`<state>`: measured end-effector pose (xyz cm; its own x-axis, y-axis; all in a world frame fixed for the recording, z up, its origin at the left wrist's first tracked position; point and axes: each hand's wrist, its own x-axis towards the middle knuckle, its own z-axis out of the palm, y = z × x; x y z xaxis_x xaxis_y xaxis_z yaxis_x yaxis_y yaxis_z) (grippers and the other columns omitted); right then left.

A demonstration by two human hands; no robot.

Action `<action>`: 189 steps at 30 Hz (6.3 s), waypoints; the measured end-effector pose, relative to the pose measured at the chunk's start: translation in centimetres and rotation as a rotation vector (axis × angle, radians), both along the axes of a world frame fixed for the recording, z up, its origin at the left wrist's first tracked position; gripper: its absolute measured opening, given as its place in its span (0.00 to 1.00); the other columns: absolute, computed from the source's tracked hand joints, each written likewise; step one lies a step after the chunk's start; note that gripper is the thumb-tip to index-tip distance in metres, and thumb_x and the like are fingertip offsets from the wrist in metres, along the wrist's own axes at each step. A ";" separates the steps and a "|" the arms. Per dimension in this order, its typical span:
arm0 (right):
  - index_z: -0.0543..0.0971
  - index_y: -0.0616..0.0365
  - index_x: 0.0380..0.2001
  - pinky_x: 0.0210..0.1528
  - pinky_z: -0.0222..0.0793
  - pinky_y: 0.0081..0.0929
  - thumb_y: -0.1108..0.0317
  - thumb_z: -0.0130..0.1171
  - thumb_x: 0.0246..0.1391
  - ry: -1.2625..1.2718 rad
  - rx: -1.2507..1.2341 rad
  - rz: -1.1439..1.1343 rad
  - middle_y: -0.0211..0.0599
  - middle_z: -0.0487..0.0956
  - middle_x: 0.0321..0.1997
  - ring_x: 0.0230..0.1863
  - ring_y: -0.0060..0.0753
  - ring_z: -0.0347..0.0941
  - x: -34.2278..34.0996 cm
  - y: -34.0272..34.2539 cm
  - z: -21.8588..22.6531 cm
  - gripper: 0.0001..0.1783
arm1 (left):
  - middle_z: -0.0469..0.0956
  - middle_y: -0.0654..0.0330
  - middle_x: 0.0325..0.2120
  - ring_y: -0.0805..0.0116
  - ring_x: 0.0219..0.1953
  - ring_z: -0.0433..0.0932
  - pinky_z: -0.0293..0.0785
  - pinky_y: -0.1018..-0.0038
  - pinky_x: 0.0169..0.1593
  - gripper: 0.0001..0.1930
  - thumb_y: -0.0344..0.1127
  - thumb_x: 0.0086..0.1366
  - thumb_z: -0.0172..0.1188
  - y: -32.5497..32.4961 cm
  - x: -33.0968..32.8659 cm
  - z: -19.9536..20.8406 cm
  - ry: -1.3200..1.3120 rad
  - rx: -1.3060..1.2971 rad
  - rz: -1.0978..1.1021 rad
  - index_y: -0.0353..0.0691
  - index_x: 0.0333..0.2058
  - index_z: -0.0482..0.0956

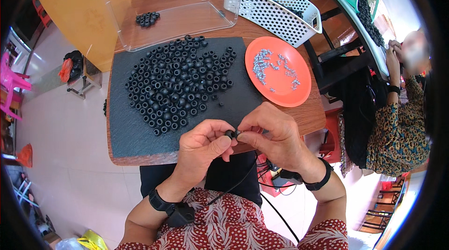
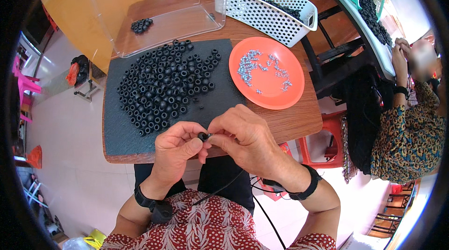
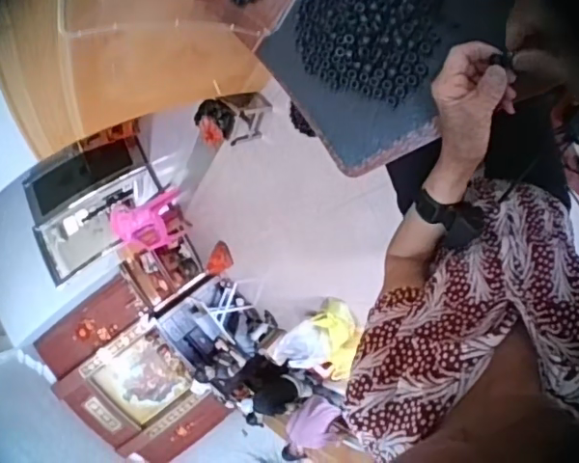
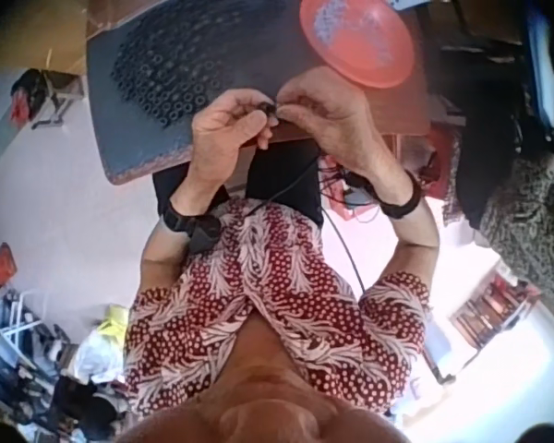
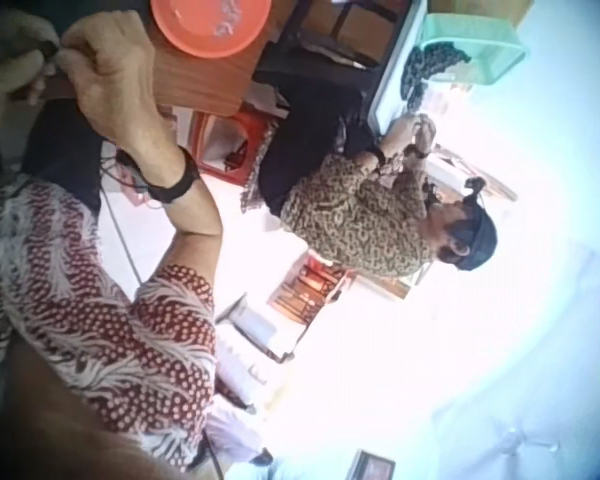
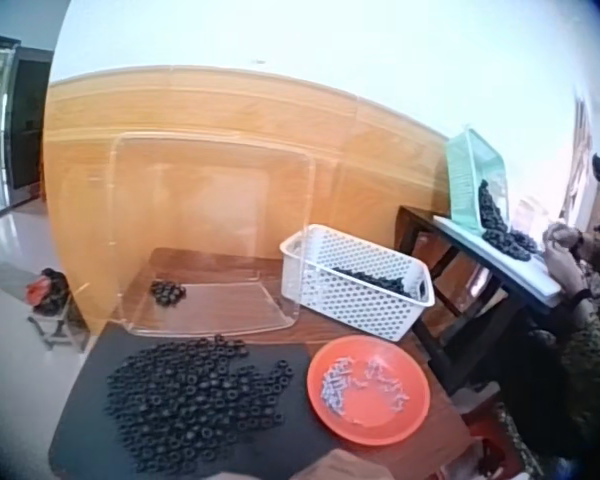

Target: Assembling small black plastic components by hand on a workbench.

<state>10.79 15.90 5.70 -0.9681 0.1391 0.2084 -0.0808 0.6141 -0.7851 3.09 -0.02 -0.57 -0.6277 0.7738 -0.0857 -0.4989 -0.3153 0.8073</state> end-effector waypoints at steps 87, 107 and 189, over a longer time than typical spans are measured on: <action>0.79 0.60 0.32 0.31 0.66 0.26 0.81 0.61 0.40 0.187 -0.171 -0.155 0.37 0.77 0.30 0.31 0.34 0.70 1.5 -3.3 -2.5 0.12 | 0.78 0.53 0.29 0.69 0.28 0.78 0.75 0.78 0.29 0.10 0.28 0.60 0.56 -1.4 1.3 0.3 -0.020 -0.041 0.027 0.30 0.40 0.72; 0.79 0.58 0.30 0.32 0.65 0.26 0.82 0.62 0.37 0.256 -0.060 -0.078 0.33 0.76 0.29 0.31 0.32 0.69 1.4 -2.8 -2.5 0.12 | 0.78 0.51 0.29 0.68 0.25 0.77 0.75 0.75 0.26 0.11 0.28 0.61 0.55 -1.2 1.4 0.5 -0.207 -0.060 -0.041 0.28 0.40 0.72; 0.72 0.77 0.32 0.24 0.56 0.31 0.74 0.54 0.22 0.533 0.697 0.036 0.46 0.69 0.24 0.24 0.37 0.62 1.0 -2.7 -4.2 0.25 | 0.79 0.55 0.28 0.73 0.29 0.77 0.74 0.80 0.35 0.12 0.30 0.62 0.54 -1.1 1.1 2.3 0.089 -0.231 -0.091 0.26 0.39 0.77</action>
